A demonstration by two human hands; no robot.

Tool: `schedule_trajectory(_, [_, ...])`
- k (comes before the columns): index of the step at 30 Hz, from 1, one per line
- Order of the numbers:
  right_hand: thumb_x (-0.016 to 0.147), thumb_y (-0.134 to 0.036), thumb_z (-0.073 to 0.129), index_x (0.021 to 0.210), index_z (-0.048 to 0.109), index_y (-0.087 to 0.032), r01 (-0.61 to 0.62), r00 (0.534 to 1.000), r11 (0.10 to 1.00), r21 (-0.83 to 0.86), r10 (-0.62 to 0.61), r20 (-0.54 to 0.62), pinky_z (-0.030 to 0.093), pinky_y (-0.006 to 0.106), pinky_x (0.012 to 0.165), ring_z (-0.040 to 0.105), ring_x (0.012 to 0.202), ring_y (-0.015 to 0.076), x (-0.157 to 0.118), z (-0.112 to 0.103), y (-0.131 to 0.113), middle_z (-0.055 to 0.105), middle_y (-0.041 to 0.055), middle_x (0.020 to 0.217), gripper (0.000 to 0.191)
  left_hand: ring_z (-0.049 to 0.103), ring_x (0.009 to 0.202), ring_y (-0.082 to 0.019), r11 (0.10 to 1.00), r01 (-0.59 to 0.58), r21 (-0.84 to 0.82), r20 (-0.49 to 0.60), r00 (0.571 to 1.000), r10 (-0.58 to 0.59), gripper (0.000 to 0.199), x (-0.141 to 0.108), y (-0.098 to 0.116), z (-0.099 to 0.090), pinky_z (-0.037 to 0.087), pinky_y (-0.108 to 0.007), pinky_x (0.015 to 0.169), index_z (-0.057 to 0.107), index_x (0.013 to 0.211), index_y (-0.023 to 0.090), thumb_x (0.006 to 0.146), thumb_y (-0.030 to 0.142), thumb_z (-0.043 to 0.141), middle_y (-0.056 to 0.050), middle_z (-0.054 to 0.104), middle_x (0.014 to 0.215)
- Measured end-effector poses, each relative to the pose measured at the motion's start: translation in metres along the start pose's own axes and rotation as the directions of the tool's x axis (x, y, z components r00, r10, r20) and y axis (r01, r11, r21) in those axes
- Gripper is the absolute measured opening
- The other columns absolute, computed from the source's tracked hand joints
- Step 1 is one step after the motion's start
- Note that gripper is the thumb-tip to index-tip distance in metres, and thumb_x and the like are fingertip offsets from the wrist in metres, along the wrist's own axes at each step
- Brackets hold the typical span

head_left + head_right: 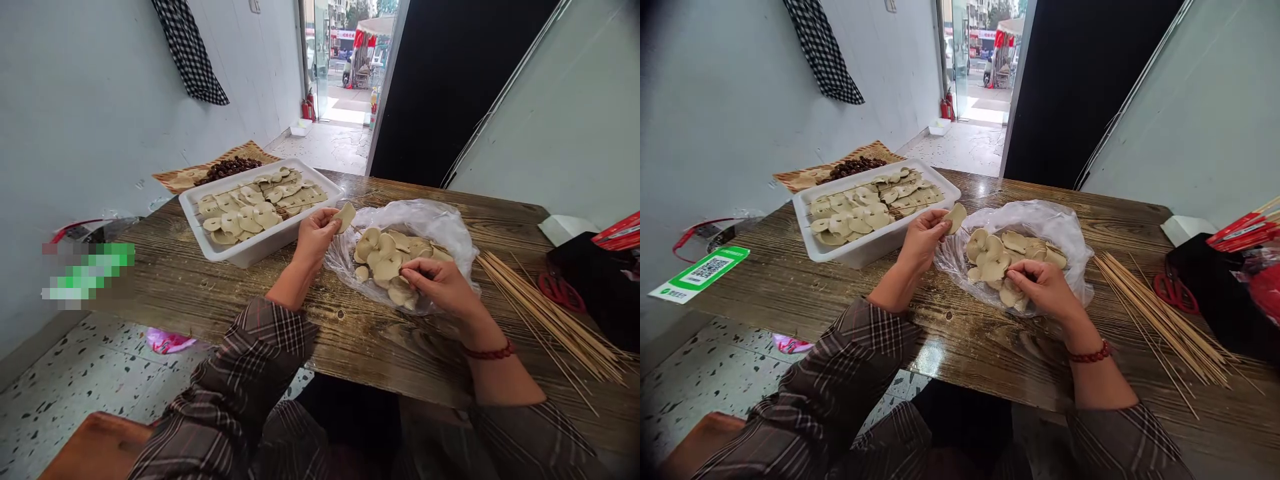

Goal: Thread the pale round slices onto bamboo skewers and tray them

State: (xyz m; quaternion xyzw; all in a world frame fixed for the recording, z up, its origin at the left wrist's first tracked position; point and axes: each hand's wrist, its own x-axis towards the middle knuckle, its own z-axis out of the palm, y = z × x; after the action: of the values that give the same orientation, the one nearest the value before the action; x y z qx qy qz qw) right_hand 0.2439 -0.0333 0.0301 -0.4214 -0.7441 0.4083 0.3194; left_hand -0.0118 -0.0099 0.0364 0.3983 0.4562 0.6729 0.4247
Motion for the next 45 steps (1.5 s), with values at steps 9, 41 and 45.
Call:
schedule_trajectory(9, [0.083,-0.045,0.061,0.078,0.073,-0.015,0.017,1.0,0.998,-0.064,-0.017,0.0,0.036,0.025,0.051,0.048,0.056,0.0124,0.001,0.001,0.001,0.061,0.0021,0.062,0.032,0.048,0.058,-0.008,0.998,-0.045,0.039,0.04,0.998,0.043,0.017,-0.001,0.0,0.002,0.036,-0.02,0.053,0.067,0.077,0.015,0.061,0.022,0.07,0.001,0.061,0.065])
schedule_trajectory(41, [0.085,-0.035,0.057,0.081,0.073,-0.015,0.097,0.992,0.979,-0.179,-0.109,-0.06,0.038,0.026,0.054,0.056,0.061,0.0146,0.002,0.006,0.005,0.067,0.0031,0.066,0.026,0.047,0.057,-0.008,0.998,-0.018,0.063,0.062,0.998,0.014,0.019,-0.001,-0.007,0.002,0.035,-0.021,0.052,0.07,0.078,0.014,0.062,0.025,0.073,0.001,0.06,0.065])
schedule_trajectory(45, [0.085,-0.035,0.058,0.08,0.073,-0.015,0.112,0.99,0.978,-0.175,-0.125,-0.065,0.04,0.026,0.054,0.057,0.06,0.0148,0.001,0.006,0.003,0.066,0.0027,0.064,0.026,0.049,0.056,-0.007,0.995,0.094,-0.046,0.051,0.995,-0.091,0.024,-0.001,-0.005,0.0,0.033,-0.019,0.049,0.069,0.08,0.015,0.059,0.024,0.076,0.001,0.063,0.067])
